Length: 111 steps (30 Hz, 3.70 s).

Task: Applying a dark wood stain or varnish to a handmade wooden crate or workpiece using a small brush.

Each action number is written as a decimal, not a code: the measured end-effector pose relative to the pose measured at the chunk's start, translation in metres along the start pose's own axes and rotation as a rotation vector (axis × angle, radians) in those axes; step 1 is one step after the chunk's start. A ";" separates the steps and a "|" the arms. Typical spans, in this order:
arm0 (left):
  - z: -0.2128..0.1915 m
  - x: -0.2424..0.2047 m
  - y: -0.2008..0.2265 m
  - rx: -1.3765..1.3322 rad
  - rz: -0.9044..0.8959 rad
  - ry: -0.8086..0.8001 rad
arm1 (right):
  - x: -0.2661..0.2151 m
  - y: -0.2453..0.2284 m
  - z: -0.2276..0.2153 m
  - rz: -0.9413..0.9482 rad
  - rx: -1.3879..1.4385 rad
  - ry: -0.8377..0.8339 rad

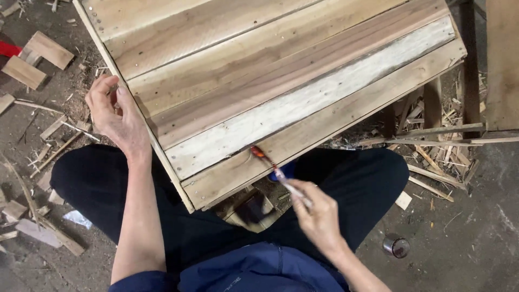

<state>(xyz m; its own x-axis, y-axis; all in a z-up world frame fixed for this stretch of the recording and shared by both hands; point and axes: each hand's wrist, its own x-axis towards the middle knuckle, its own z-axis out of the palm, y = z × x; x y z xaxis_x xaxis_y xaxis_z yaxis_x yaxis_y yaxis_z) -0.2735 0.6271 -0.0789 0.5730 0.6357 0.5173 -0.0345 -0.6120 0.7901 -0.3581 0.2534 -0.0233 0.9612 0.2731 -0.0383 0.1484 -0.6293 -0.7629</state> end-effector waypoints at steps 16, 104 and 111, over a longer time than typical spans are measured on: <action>-0.007 -0.005 0.003 -0.115 -0.012 -0.075 | 0.008 0.003 -0.012 -0.120 -0.066 0.060; -0.005 -0.012 -0.018 -0.307 -0.158 -0.164 | 0.011 0.050 -0.029 0.097 -0.148 0.330; -0.001 -0.014 -0.022 -0.304 -0.169 -0.168 | -0.004 0.020 -0.008 0.074 -0.080 0.192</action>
<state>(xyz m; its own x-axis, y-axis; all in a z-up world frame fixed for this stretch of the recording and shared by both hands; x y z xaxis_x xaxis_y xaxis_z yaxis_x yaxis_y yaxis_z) -0.2816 0.6322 -0.1026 0.7163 0.6145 0.3307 -0.1550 -0.3220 0.9340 -0.3571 0.2339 -0.0331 0.9957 0.0847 0.0370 0.0860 -0.7003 -0.7087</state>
